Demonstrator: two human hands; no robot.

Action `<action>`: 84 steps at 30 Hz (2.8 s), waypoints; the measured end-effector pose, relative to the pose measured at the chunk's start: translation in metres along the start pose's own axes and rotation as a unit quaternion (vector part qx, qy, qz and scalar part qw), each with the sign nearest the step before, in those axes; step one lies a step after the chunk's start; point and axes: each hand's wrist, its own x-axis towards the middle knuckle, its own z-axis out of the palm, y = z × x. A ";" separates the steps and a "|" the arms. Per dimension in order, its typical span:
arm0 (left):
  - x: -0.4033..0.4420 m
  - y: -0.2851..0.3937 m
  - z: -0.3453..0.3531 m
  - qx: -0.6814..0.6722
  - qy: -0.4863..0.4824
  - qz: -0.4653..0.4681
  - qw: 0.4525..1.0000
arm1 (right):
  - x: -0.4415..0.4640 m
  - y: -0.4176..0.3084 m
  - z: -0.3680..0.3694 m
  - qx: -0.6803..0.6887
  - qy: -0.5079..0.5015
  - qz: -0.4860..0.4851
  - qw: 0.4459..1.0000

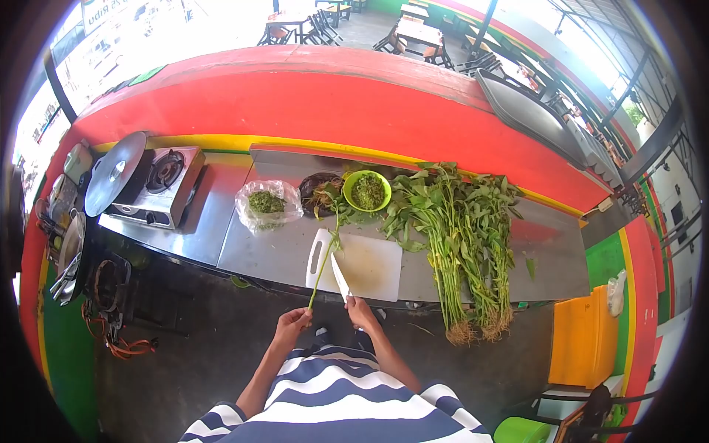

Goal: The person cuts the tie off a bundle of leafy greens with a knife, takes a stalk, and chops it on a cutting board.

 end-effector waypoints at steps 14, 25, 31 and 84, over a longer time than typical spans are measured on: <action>-0.030 0.059 0.003 -0.144 -0.071 0.105 0.981 | 0.009 0.011 -0.028 0.118 -0.123 0.073 0.983; -0.033 0.146 0.040 -0.040 -0.127 0.227 0.965 | 0.014 0.021 -0.029 0.121 -0.141 0.065 0.980; -0.023 0.217 0.072 0.038 -0.136 0.297 0.944 | 0.017 0.026 -0.030 0.113 -0.146 0.056 0.981; 0.013 -0.016 0.020 0.145 -0.038 0.050 0.987 | -0.002 -0.035 -0.019 0.003 -0.017 0.026 1.000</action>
